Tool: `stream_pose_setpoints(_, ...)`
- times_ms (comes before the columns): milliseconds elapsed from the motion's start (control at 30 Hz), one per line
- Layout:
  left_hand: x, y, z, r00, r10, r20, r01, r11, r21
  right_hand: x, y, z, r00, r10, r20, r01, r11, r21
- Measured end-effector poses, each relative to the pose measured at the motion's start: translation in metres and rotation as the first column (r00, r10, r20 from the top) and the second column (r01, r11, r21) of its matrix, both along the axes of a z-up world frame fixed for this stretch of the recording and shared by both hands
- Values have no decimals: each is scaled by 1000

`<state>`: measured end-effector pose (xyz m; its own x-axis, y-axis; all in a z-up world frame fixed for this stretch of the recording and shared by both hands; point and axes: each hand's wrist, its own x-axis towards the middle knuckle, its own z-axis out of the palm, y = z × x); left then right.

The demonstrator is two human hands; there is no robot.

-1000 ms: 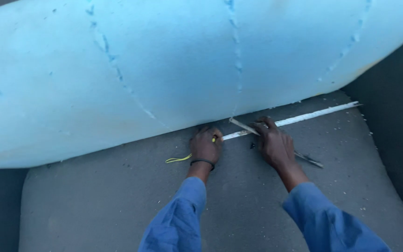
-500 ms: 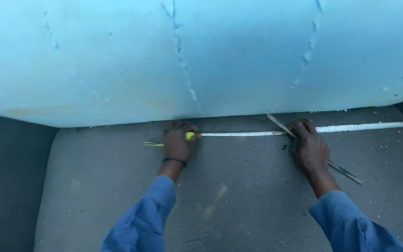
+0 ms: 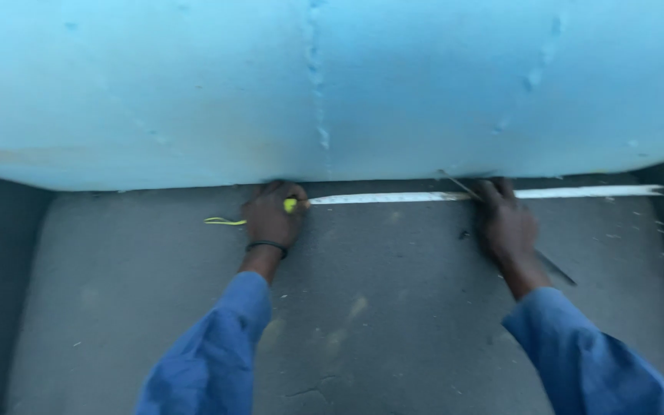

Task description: The person measures a grey sofa cushion using a yellow tape measure and a metal ruler. They place the tape measure along the edges and surface of the cushion, using the ruler to mark or verify specific points on the fabric.

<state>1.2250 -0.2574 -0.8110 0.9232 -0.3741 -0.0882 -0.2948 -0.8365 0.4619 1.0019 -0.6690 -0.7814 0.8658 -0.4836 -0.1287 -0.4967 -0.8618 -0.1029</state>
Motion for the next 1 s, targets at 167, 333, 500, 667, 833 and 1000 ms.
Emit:
stream_pose_setpoints(167,1,-11,18,993,50,-111,-48,999,25,5,55,61,990,-129,59,128,991,28)
stream_pose_setpoints(333,6,-14,16,977,81,-197,-81,997,9,-35,158,94,921,-378,-91,388,906,170)
stream_pose_setpoints(500,11,-6,-22,999,34,21,-34,999,-17,-100,265,73,790,-530,-309,608,742,283)
stream_pose_setpoints(667,12,-13,-11,994,88,-62,-88,996,1,-121,313,31,806,-464,-366,576,757,308)
stream_pose_setpoints(833,12,-12,-15,995,87,-56,-90,995,-37,-62,316,78,928,-297,-225,372,760,532)
stream_pose_setpoints(1000,12,-15,-15,996,90,-4,-91,996,-14,-5,305,88,975,-190,-112,219,774,594)
